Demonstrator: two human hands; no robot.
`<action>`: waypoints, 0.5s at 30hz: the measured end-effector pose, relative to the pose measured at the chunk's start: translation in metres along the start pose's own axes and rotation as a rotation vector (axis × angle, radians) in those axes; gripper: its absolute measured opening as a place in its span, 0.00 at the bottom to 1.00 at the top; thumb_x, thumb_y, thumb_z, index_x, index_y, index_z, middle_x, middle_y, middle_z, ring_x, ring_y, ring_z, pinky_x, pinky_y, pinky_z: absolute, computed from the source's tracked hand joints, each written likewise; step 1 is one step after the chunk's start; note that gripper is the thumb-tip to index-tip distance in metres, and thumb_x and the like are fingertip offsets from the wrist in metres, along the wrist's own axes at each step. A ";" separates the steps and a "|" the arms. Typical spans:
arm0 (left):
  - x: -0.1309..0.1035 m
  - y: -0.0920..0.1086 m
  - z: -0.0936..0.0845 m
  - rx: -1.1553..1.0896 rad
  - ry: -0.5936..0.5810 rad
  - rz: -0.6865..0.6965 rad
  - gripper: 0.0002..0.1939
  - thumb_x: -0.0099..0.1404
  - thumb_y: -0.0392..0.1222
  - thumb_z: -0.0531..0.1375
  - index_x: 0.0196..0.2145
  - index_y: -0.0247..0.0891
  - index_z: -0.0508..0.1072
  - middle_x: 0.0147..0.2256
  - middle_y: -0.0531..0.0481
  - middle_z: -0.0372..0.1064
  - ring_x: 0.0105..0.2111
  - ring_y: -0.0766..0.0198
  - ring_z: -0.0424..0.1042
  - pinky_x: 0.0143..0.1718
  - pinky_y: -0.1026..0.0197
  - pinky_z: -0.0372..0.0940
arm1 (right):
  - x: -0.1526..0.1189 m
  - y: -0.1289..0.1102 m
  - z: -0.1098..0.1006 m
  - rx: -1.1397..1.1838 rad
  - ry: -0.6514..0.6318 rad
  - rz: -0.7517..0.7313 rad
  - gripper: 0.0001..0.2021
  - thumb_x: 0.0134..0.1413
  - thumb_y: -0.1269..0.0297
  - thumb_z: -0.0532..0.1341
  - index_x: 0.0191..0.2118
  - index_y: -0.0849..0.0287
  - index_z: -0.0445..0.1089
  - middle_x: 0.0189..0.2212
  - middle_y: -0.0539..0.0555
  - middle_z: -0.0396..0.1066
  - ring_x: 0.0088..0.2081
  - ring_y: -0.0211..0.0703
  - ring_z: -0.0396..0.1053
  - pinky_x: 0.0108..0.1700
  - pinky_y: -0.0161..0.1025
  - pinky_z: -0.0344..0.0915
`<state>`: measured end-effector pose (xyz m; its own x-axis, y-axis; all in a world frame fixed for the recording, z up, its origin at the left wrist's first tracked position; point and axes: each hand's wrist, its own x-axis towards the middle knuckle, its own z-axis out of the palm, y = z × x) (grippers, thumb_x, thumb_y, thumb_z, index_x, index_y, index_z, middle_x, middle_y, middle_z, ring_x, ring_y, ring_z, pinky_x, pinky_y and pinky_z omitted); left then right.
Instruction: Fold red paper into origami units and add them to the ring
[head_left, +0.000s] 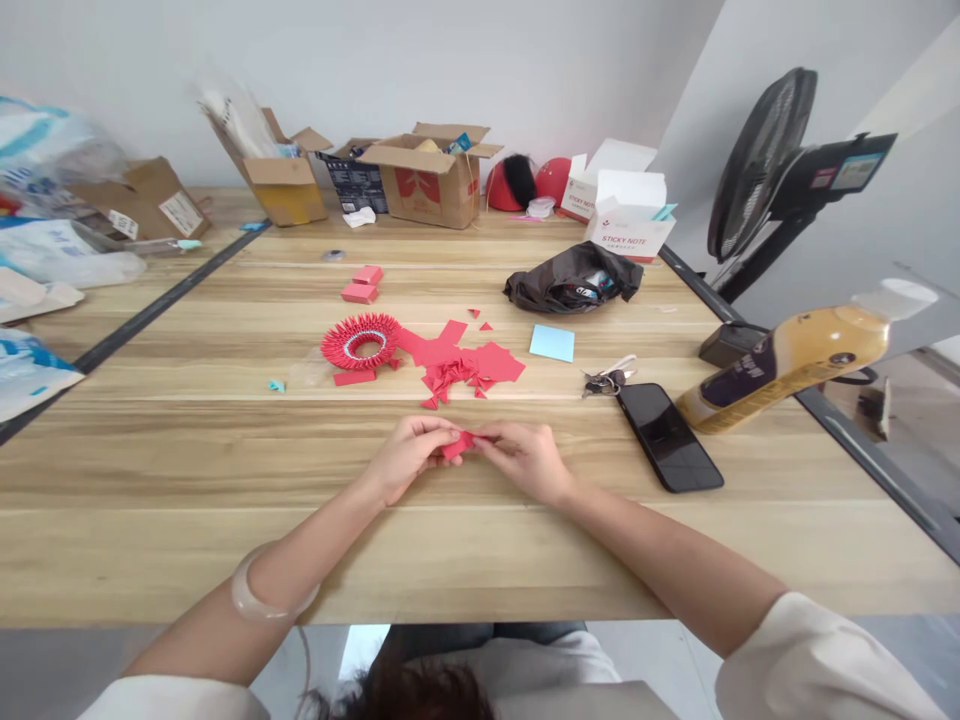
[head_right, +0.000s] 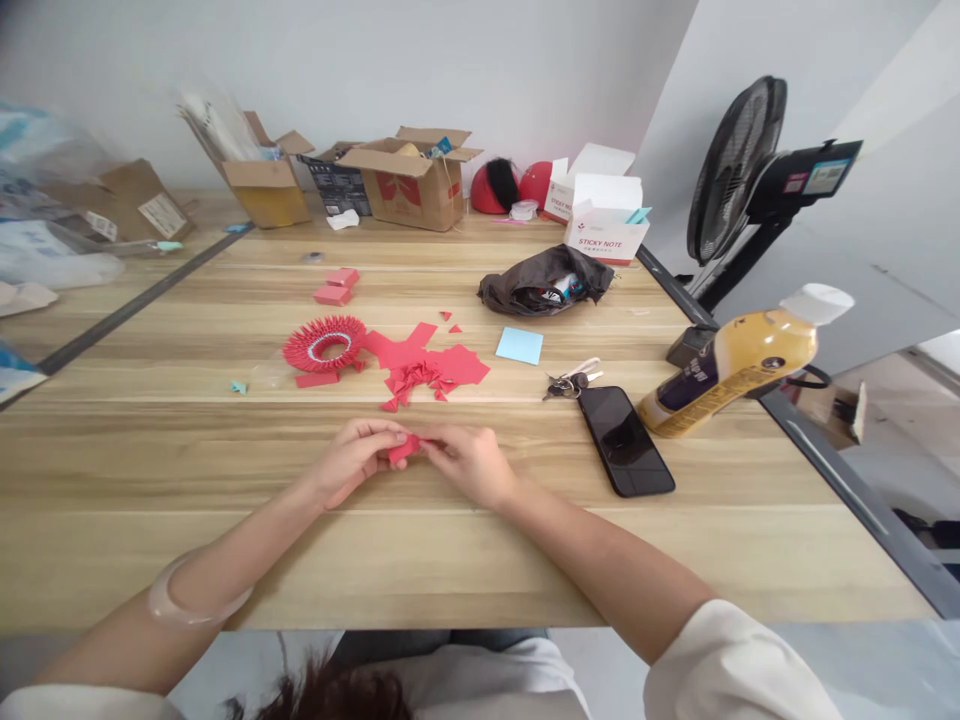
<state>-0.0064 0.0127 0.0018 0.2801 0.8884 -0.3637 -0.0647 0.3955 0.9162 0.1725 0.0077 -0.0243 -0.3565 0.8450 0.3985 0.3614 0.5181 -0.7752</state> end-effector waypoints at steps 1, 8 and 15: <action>0.000 0.000 0.000 -0.017 0.006 -0.004 0.05 0.50 0.38 0.63 0.23 0.32 0.74 0.20 0.51 0.68 0.20 0.70 0.65 0.26 0.66 0.60 | 0.000 0.000 -0.001 -0.050 -0.017 -0.054 0.09 0.54 0.68 0.56 0.38 0.56 0.72 0.35 0.54 0.76 0.35 0.43 0.74 0.37 0.38 0.70; -0.001 0.003 0.000 -0.093 0.018 -0.020 0.04 0.49 0.37 0.63 0.22 0.32 0.74 0.18 0.53 0.66 0.19 0.71 0.64 0.23 0.67 0.59 | 0.000 0.005 -0.004 -0.130 -0.093 -0.317 0.14 0.56 0.69 0.53 0.47 0.54 0.68 0.42 0.55 0.73 0.42 0.43 0.71 0.45 0.40 0.68; -0.002 0.003 -0.001 -0.009 -0.018 0.026 0.07 0.50 0.39 0.64 0.21 0.32 0.74 0.18 0.52 0.65 0.20 0.71 0.63 0.24 0.67 0.60 | 0.002 0.006 -0.005 -0.192 -0.150 -0.388 0.13 0.58 0.70 0.52 0.45 0.58 0.69 0.42 0.58 0.72 0.44 0.43 0.69 0.46 0.40 0.68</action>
<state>-0.0083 0.0126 0.0047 0.2951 0.8940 -0.3371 -0.0805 0.3748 0.9236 0.1781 0.0127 -0.0256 -0.6128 0.5622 0.5553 0.3243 0.8197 -0.4721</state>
